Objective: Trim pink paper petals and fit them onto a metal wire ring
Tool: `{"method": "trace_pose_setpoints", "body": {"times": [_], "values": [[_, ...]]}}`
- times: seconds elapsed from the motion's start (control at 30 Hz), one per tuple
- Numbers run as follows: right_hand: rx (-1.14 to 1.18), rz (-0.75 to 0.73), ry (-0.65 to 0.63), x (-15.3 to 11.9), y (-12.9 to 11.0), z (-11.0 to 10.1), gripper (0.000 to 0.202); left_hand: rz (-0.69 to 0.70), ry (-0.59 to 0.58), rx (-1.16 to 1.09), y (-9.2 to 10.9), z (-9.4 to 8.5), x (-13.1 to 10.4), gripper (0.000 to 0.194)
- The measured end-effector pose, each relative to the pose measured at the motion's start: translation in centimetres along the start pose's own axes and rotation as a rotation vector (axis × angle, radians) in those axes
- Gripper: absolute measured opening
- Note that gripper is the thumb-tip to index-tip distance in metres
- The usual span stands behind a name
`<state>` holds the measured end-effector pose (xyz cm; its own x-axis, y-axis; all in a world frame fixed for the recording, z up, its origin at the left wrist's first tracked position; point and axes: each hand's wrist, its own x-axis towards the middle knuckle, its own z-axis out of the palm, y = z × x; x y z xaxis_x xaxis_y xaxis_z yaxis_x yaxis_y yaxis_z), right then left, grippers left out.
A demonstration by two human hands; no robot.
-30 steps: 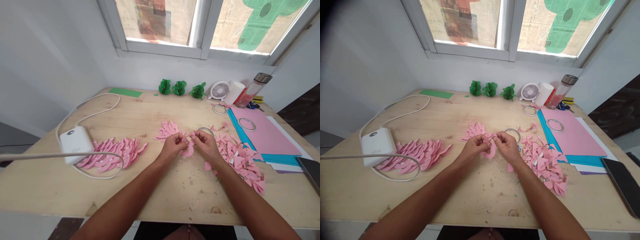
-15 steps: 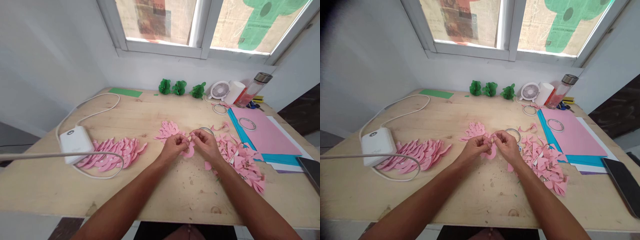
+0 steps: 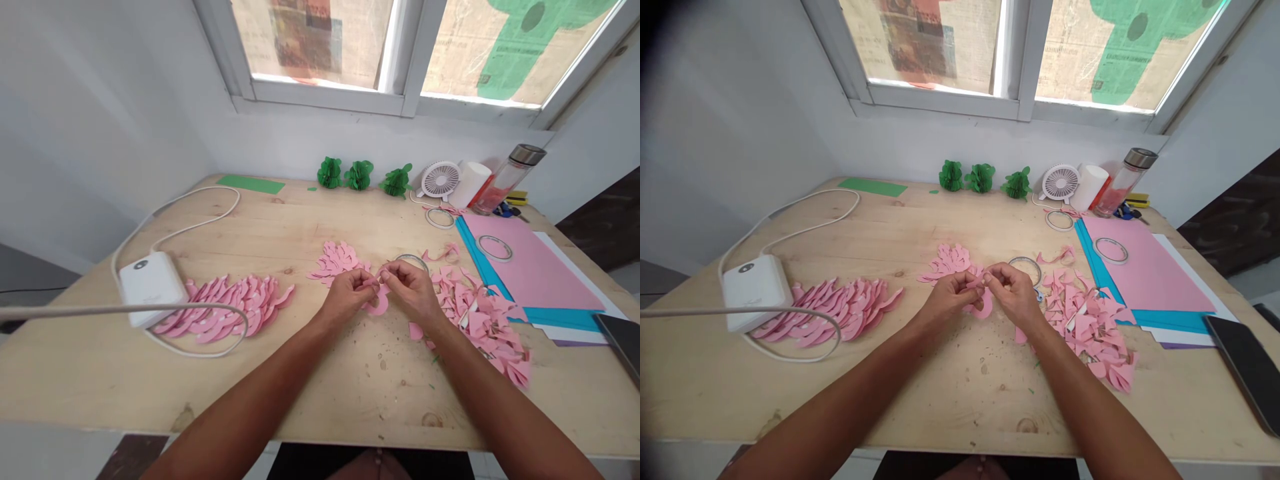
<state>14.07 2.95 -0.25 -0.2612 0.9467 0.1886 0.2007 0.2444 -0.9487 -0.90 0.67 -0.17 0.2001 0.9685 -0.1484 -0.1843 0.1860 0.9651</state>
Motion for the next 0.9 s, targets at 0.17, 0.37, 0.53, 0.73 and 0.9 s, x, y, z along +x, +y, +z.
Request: {"method": "trace_pose_setpoints", "body": {"times": [0.17,0.37,0.53,0.73,0.9], "values": [[-0.023,0.013,0.002,0.03,-0.02,-0.06,0.016,0.003,-0.003,0.016,0.0,0.07,-0.07,0.017],[-0.06,0.006,0.019,-0.02,0.0,-0.07,0.014,-0.003,0.003,0.01,0.03,0.17,-0.1,0.016],[-0.081,0.011,0.062,0.05,0.12,-0.02,0.014,0.005,-0.009,0.012,0.23,0.13,-0.22,0.016],[-0.062,0.04,0.063,-0.01,0.24,0.19,0.015,-0.007,-0.006,0.024,0.33,0.11,-0.26,0.02],[-0.046,0.051,0.049,-0.07,0.21,0.23,0.015,-0.005,0.005,0.029,0.21,0.11,-0.17,0.02]]}}
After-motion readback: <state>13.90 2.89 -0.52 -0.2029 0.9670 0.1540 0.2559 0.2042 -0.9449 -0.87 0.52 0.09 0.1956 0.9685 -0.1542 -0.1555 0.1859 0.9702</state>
